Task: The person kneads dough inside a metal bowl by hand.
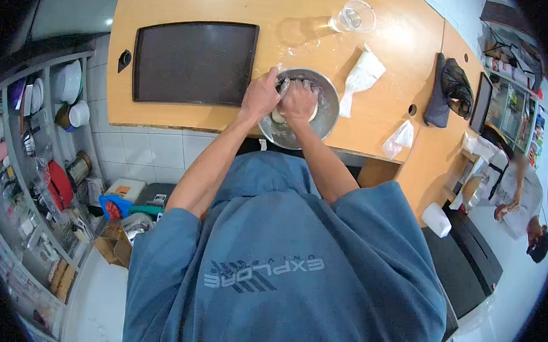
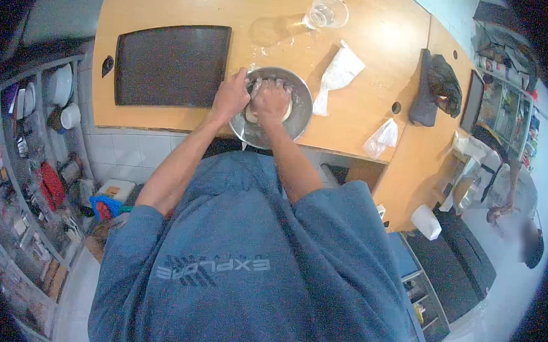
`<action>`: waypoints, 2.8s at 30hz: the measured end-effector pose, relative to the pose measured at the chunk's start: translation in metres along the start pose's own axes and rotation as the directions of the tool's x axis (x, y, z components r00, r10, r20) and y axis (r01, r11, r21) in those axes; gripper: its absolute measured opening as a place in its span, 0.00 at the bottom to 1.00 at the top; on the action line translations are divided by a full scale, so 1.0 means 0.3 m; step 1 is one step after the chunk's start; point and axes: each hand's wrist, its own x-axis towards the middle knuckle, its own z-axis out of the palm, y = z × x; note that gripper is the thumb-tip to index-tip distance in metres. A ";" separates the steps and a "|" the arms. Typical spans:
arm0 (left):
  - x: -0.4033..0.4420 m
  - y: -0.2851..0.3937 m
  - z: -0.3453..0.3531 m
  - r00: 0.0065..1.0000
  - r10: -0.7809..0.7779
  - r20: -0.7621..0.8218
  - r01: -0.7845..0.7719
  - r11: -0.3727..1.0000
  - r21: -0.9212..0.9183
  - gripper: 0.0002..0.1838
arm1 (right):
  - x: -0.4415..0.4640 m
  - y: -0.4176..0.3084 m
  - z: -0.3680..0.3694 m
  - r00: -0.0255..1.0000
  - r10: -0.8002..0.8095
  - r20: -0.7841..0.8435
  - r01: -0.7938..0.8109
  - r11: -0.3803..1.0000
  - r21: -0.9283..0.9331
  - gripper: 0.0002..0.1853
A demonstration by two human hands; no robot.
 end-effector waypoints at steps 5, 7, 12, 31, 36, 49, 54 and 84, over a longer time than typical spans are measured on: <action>0.005 -0.022 0.006 0.999 0.047 -0.008 -0.047 0.999 -0.021 0.11 | 0.028 0.060 -0.003 0.981 0.100 0.165 -0.138 0.962 0.237 0.15; 0.009 -0.020 0.007 0.999 0.044 0.005 -0.044 0.999 -0.022 0.11 | 0.012 0.157 -0.027 0.973 -0.013 0.230 -0.094 0.890 0.446 0.17; 0.009 -0.013 0.005 0.999 0.022 0.043 -0.024 0.999 0.045 0.24 | -0.034 0.227 -0.061 0.967 -0.205 0.150 0.151 0.939 0.310 0.21; -0.003 0.009 -0.020 1.000 -0.006 0.028 0.005 0.999 0.039 0.19 | -0.153 0.073 -0.194 0.991 -0.082 -0.101 0.096 0.984 0.147 0.28; 0.000 0.010 -0.024 0.999 -0.020 0.025 0.018 0.997 0.073 0.19 | -0.151 0.060 -0.179 0.994 -0.072 -0.078 0.082 0.987 0.138 0.25; -0.011 0.023 -0.033 0.995 -0.039 0.089 0.037 0.999 0.030 0.20 | -0.175 -0.021 -0.047 0.974 -0.150 0.169 0.136 0.986 0.092 0.14; -0.007 0.001 -0.015 0.998 -0.013 0.059 0.014 1.000 -0.012 0.21 | -0.127 -0.015 -0.039 0.955 -0.122 0.269 0.098 0.990 0.102 0.17; -0.017 -0.022 -0.013 1.000 0.027 -0.004 -0.027 0.999 0.021 0.12 | -0.060 0.198 -0.118 0.870 -0.176 0.461 -0.085 0.866 0.492 0.23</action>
